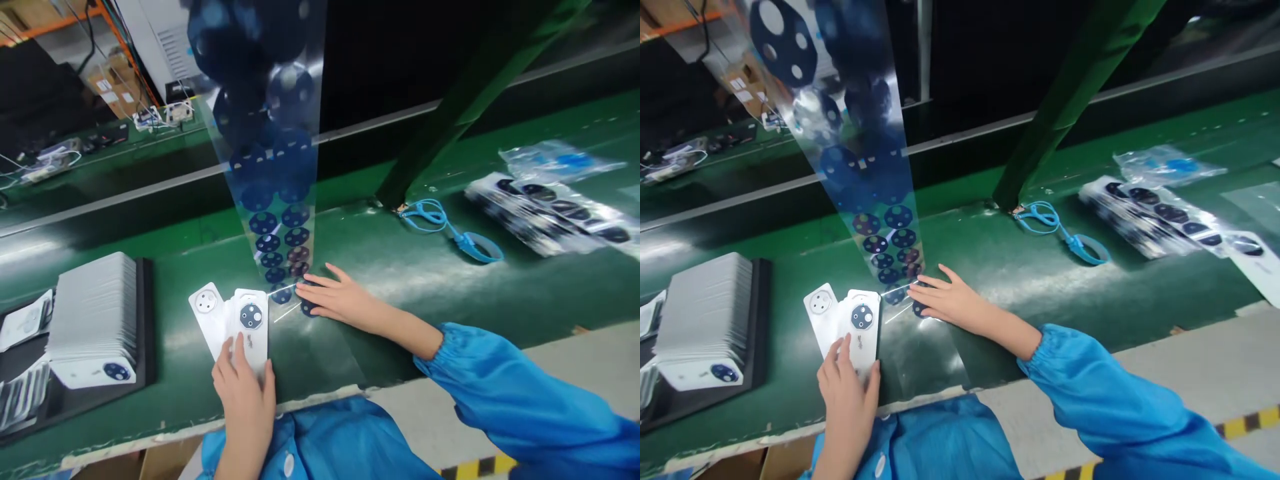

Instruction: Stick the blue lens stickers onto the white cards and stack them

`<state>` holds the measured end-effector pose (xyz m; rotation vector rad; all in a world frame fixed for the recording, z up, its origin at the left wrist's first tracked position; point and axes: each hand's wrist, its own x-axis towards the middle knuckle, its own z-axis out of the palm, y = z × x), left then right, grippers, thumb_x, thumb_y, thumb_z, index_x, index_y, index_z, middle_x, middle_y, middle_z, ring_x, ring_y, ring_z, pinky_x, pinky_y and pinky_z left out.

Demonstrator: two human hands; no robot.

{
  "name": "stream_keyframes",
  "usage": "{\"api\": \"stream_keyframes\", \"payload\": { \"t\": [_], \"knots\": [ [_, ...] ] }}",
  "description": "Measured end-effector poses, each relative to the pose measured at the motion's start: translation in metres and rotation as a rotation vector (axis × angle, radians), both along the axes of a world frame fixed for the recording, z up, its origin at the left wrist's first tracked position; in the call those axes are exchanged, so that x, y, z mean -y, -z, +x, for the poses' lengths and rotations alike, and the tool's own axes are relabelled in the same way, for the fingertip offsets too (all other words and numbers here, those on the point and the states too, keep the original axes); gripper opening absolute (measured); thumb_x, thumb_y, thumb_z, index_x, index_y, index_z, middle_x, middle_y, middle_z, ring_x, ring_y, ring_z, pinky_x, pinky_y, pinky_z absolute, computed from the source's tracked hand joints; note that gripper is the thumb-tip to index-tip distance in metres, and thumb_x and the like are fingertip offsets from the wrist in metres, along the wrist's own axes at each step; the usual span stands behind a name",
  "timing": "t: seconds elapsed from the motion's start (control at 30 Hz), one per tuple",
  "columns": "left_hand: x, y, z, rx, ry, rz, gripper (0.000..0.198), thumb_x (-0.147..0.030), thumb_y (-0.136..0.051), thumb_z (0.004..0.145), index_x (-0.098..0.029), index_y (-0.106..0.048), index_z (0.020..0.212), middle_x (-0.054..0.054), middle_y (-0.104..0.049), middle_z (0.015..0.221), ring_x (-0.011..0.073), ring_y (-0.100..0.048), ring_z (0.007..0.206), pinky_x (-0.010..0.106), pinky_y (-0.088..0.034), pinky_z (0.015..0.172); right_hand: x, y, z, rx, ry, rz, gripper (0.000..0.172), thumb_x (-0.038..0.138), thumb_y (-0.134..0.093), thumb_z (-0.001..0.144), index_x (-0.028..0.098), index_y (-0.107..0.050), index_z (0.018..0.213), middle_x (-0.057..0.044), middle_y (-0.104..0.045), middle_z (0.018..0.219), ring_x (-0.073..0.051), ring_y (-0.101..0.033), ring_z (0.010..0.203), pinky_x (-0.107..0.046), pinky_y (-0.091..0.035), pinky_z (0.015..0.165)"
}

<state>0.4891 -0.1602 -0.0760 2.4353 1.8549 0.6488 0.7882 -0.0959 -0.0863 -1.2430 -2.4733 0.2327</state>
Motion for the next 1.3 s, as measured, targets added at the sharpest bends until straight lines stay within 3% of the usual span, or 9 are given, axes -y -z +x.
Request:
{"api": "stream_keyframes", "payload": {
  "t": [0.27,0.43,0.6,0.7,0.8,0.87,1.0,1.1,1.3],
  "knots": [
    [0.007,-0.02,-0.017,0.136,-0.093,-0.075,0.067,-0.021,-0.064,0.084,-0.02,-0.041,0.147,0.017,-0.049,0.133,0.0361,-0.053,0.118,0.055,-0.052,0.092,0.004,0.004,-0.005,0.063,-0.075,0.298,0.02,0.021,-0.056,0.105,0.017,-0.073,0.114,-0.014,-0.072,0.127,-0.03,-0.069,0.113,-0.069,-0.038,0.114],
    [-0.012,-0.057,-0.111,-0.166,-0.145,0.287,0.08,-0.017,-0.061,0.086,-0.011,-0.024,0.158,0.025,-0.038,0.138,0.0384,-0.044,0.13,0.056,-0.046,0.104,0.006,0.025,-0.001,-0.087,-0.109,0.318,0.03,0.018,-0.045,0.105,0.023,-0.074,0.101,-0.01,-0.069,0.133,-0.029,-0.068,0.119,-0.052,-0.048,0.113],
    [-0.04,-0.091,-0.243,-0.434,-0.049,0.243,0.065,-0.008,-0.051,0.088,-0.008,-0.037,0.151,0.025,-0.043,0.132,0.0391,-0.046,0.126,0.059,-0.045,0.104,-0.01,-0.009,0.004,-0.186,0.092,-0.308,0.029,0.045,-0.054,0.099,0.033,-0.079,0.091,-0.003,-0.072,0.126,-0.035,-0.07,0.113,-0.04,-0.067,0.077],
    [-0.056,-0.091,-0.278,-0.536,0.074,0.115,0.06,-0.001,-0.045,0.083,-0.012,-0.051,0.142,0.02,-0.05,0.127,0.0339,-0.051,0.121,0.054,-0.048,0.102,-0.027,-0.039,0.009,-0.382,0.104,-0.824,0.032,0.049,-0.06,0.096,0.03,-0.082,0.083,-0.009,-0.067,0.133,-0.034,-0.064,0.123,-0.034,-0.06,0.09],
    [-0.067,-0.091,-0.291,-0.59,0.158,0.033,0.06,0.002,-0.044,0.082,-0.016,-0.057,0.138,0.017,-0.053,0.126,0.0308,-0.054,0.117,0.05,-0.05,0.102,-0.034,-0.064,0.011,-0.65,0.197,-1.079,0.037,0.059,-0.067,0.09,0.03,-0.085,0.102,-0.017,-0.064,0.136,-0.034,-0.058,0.13,-0.035,-0.054,0.098],
    [-0.071,-0.096,-0.294,-0.596,0.203,0.02,0.057,0.001,-0.045,0.084,-0.019,-0.06,0.135,0.016,-0.055,0.124,0.0303,-0.056,0.113,0.048,-0.051,0.098,-0.027,-0.077,0.005,-0.85,0.335,-1.079,0.048,0.067,-0.074,0.081,0.03,-0.083,0.111,-0.019,-0.063,0.137,-0.036,-0.058,0.131,-0.038,-0.054,0.098],
    [-0.076,-0.102,-0.274,-0.508,0.29,0.111,0.043,-0.005,-0.047,0.093,-0.018,-0.06,0.131,0.017,-0.057,0.115,0.0308,-0.059,0.101,0.047,-0.054,0.087,0.003,-0.089,-0.029,-1.273,0.607,-1.017,0.05,0.065,-0.093,0.057,0.029,-0.086,0.091,-0.018,-0.074,0.12,-0.036,-0.069,0.113,-0.041,-0.057,0.095],
    [-0.074,-0.088,-0.221,-0.369,0.388,0.178,0.039,-0.011,-0.049,0.098,-0.01,-0.052,0.137,0.019,-0.058,0.113,0.0307,-0.059,0.105,0.046,-0.054,0.089,0.016,-0.079,-0.07,-1.44,0.758,-0.99,0.047,0.058,-0.098,0.049,0.025,-0.085,0.08,-0.013,-0.078,0.095,-0.024,-0.071,0.083,-0.036,-0.059,0.084],
    [-0.086,-0.04,-0.105,-0.302,0.949,0.051,0.037,-0.029,-0.054,0.102,-0.017,-0.058,0.137,0.016,-0.048,0.151,0.0359,-0.043,0.141,0.058,-0.037,0.116,0.006,-0.049,-0.127,-1.5,0.729,-0.939,0.054,0.057,-0.095,0.057,0.018,-0.076,0.087,-0.006,-0.075,0.08,-0.017,-0.065,0.074,-0.029,-0.054,0.073]
  ]
}}
